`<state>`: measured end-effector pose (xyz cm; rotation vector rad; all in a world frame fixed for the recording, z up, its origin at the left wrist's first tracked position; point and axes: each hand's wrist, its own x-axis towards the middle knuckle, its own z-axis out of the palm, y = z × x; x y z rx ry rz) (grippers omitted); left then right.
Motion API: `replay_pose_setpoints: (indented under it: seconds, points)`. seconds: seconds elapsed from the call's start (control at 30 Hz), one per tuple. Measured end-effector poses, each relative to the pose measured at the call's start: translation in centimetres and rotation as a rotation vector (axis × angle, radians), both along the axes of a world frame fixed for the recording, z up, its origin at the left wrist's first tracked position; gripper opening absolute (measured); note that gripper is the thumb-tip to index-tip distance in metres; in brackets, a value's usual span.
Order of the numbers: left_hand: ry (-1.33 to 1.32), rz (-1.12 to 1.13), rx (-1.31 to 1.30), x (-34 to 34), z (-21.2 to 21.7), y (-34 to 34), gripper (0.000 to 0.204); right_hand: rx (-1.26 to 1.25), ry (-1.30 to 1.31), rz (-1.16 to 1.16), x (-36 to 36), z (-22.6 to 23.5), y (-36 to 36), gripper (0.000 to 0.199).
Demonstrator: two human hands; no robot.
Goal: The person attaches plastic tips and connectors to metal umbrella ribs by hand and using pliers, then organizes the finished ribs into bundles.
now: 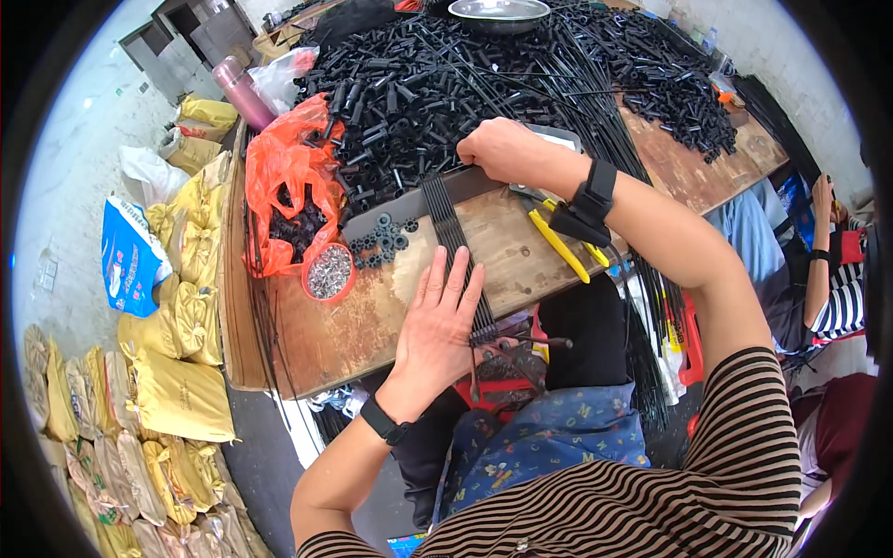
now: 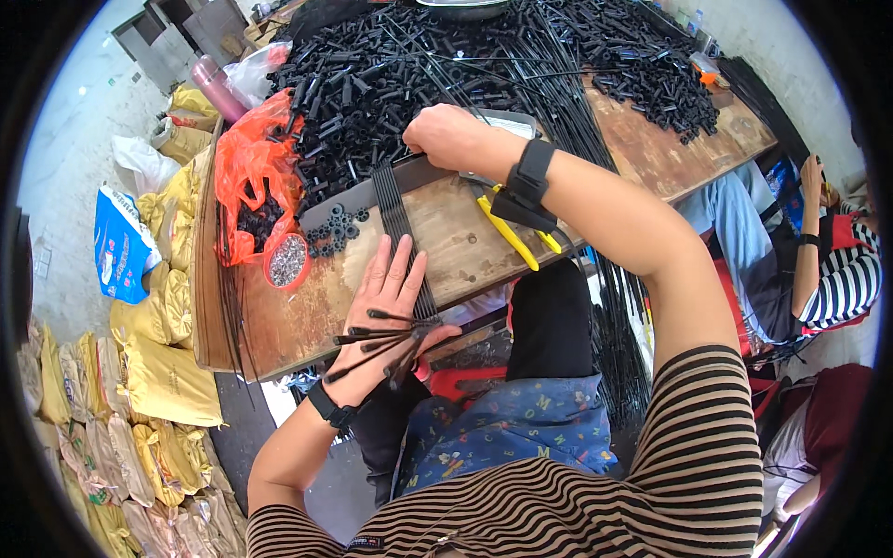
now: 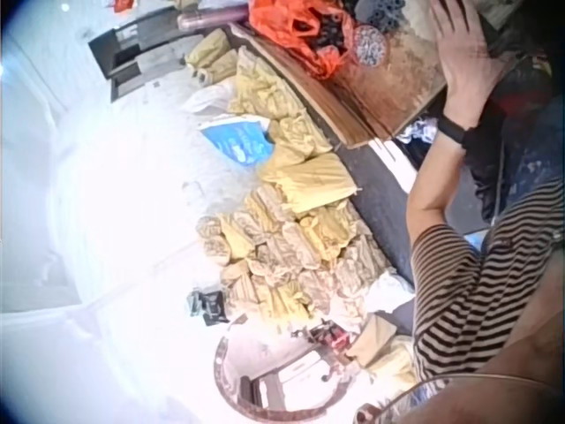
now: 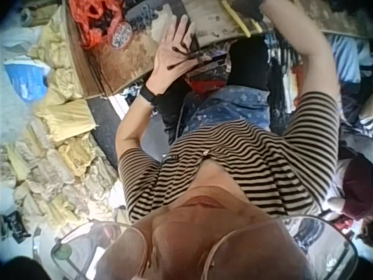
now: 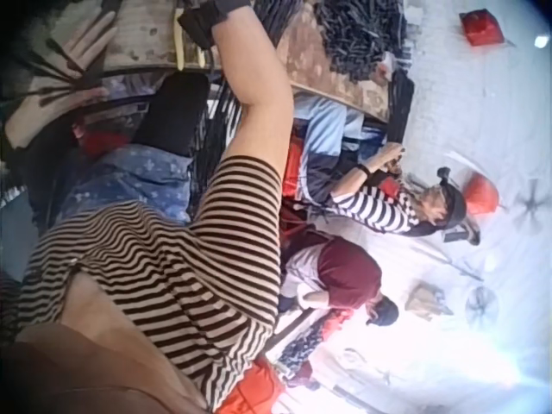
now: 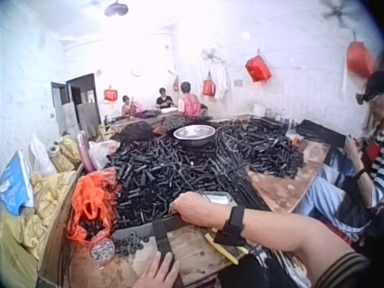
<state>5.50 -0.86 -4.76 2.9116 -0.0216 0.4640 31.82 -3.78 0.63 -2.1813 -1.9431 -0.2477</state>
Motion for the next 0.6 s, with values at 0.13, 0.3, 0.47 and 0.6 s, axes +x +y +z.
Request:
replay_pose_setpoints:
  seconds: [0.13, 0.3, 0.47, 0.6]
  points:
    - [-0.008, 0.012, 0.026, 0.01, 0.25, -0.15, 0.093, 0.029, -0.042, 0.033, 0.31, -0.1, 0.43, 0.006]
    - [-0.053, 0.008, 0.004, 0.0, 0.15, -0.12, 0.094, 0.063, -0.008, 0.06, 0.54, -0.46, 0.54, 0.007]
    - [-0.082, 0.006, 0.02, 0.1, -0.27, -0.02, 0.096, 0.081, 0.008, 0.075, 0.68, -0.9, 0.73, 0.01]
    - [-0.082, 0.008, 0.031, 0.01, -0.18, -0.03, 0.095, 0.095, 0.01, 0.081, 0.43, -0.77, 0.59, 0.013]
